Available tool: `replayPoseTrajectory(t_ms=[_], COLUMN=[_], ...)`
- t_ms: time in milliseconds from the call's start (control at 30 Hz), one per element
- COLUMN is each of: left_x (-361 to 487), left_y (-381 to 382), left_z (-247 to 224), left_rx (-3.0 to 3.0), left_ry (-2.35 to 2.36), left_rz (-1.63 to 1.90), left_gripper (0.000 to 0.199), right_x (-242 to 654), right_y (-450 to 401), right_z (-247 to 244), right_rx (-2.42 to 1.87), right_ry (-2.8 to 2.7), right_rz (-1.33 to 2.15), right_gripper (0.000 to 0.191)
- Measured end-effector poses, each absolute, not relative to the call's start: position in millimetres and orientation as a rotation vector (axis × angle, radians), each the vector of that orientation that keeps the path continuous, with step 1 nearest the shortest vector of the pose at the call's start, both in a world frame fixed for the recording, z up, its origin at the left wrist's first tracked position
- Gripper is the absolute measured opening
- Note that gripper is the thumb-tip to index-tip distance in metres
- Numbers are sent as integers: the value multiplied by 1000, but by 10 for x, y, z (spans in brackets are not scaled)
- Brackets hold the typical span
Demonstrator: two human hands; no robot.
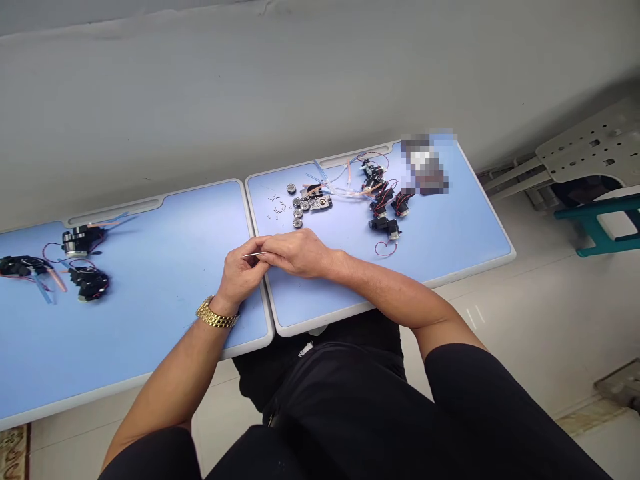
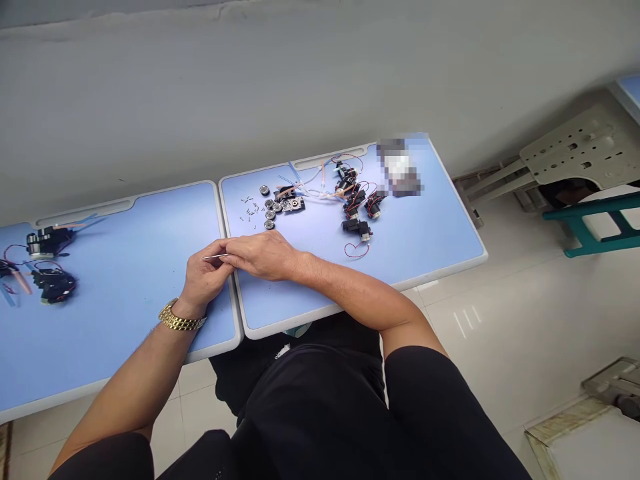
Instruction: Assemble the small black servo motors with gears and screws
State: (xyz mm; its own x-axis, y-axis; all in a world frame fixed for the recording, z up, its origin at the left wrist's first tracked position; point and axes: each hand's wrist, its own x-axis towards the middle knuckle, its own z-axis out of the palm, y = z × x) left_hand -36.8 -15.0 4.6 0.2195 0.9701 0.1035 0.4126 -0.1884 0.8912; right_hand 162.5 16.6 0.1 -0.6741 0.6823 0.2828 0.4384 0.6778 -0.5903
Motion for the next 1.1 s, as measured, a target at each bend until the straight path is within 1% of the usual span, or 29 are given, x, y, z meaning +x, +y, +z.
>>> replayPoseTrajectory(t_ms=[467,1100], left_x=[-350,-330], left_y=[-159,-161], left_z=[86,116], left_rx=[1799,1735], left_ry=[1273,1314], left_rz=[930,894], left_gripper=[25,27], right_x=[1640,1639], right_y=[156,162], right_z=[-26,-15], right_rx=[-863,-847], right_ry=[-2384,-2366], right_rz=[673,747], right_gripper=[44,43])
